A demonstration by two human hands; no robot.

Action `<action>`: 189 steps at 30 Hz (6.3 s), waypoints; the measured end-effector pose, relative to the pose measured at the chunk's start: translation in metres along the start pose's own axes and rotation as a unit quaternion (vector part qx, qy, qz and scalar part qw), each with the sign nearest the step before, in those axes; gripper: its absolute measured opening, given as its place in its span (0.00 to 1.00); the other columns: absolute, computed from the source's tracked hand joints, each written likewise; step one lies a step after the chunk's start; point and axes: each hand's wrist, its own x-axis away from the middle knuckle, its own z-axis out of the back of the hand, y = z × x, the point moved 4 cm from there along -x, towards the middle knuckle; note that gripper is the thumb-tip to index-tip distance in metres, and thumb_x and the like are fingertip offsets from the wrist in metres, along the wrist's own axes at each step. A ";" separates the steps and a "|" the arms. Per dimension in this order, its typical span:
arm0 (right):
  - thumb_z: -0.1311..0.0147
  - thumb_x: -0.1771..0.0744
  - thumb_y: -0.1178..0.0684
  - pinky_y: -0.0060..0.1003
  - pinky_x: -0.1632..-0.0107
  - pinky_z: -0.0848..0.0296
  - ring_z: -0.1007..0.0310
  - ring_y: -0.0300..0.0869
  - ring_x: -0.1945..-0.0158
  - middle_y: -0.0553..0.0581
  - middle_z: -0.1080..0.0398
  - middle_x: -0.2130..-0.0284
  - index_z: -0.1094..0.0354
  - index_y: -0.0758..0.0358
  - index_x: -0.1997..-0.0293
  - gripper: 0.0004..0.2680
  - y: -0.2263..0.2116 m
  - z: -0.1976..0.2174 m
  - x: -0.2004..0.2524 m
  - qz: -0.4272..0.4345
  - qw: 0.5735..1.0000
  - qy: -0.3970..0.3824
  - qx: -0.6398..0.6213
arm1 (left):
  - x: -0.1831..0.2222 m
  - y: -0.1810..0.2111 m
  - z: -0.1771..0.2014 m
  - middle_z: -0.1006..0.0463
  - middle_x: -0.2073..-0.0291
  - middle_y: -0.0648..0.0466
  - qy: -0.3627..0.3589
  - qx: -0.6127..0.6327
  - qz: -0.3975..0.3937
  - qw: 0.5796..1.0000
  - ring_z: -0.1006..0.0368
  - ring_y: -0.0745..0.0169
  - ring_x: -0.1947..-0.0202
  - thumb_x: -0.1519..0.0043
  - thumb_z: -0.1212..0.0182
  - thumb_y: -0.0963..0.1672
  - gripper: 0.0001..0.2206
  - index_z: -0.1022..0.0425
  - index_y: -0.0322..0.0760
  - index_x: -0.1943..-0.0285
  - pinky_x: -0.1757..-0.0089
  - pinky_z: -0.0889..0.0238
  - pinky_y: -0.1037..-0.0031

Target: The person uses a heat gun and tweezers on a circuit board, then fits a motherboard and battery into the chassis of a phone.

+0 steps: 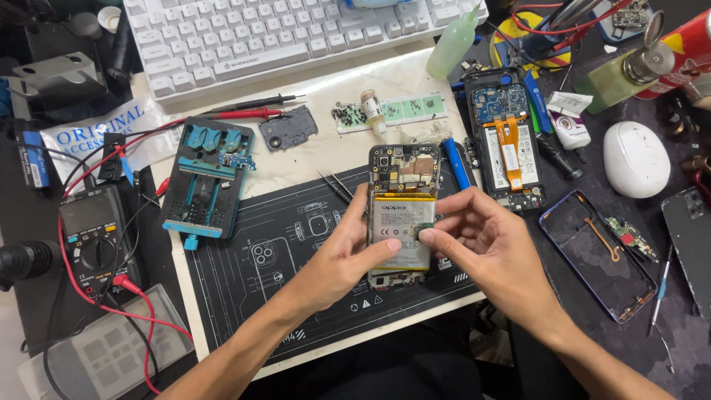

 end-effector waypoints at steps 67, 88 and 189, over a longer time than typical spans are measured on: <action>0.34 0.43 0.51 0.46 0.48 0.29 0.30 0.56 0.45 0.62 0.36 0.49 0.46 0.65 0.33 0.32 -0.021 0.187 0.104 -0.044 0.893 0.130 0.428 | -0.114 -0.075 -0.174 0.28 0.46 0.44 -0.031 0.048 0.122 0.991 0.26 0.55 0.44 0.32 0.49 0.41 0.28 0.54 0.38 0.23 0.43 0.34 0.69; 0.36 0.35 0.35 0.47 0.45 0.31 0.30 0.56 0.46 0.69 0.35 0.47 0.36 0.65 0.34 0.28 -0.008 0.288 0.101 0.017 0.808 0.283 0.516 | -0.129 -0.021 -0.174 0.22 0.57 0.50 -0.061 -0.178 0.044 0.981 0.25 0.65 0.57 0.33 0.49 0.41 0.11 0.29 0.30 0.44 0.53 0.30 0.72; 0.43 0.34 0.58 0.36 0.47 0.25 0.24 0.39 0.49 0.54 0.28 0.50 0.40 0.63 0.35 0.19 -0.033 0.086 0.066 0.035 0.999 0.000 -0.027 | -0.040 0.002 -0.079 0.23 0.55 0.33 -0.109 0.220 0.169 0.954 0.20 0.35 0.60 0.28 0.71 0.57 0.35 0.37 0.21 0.31 0.56 0.24 0.52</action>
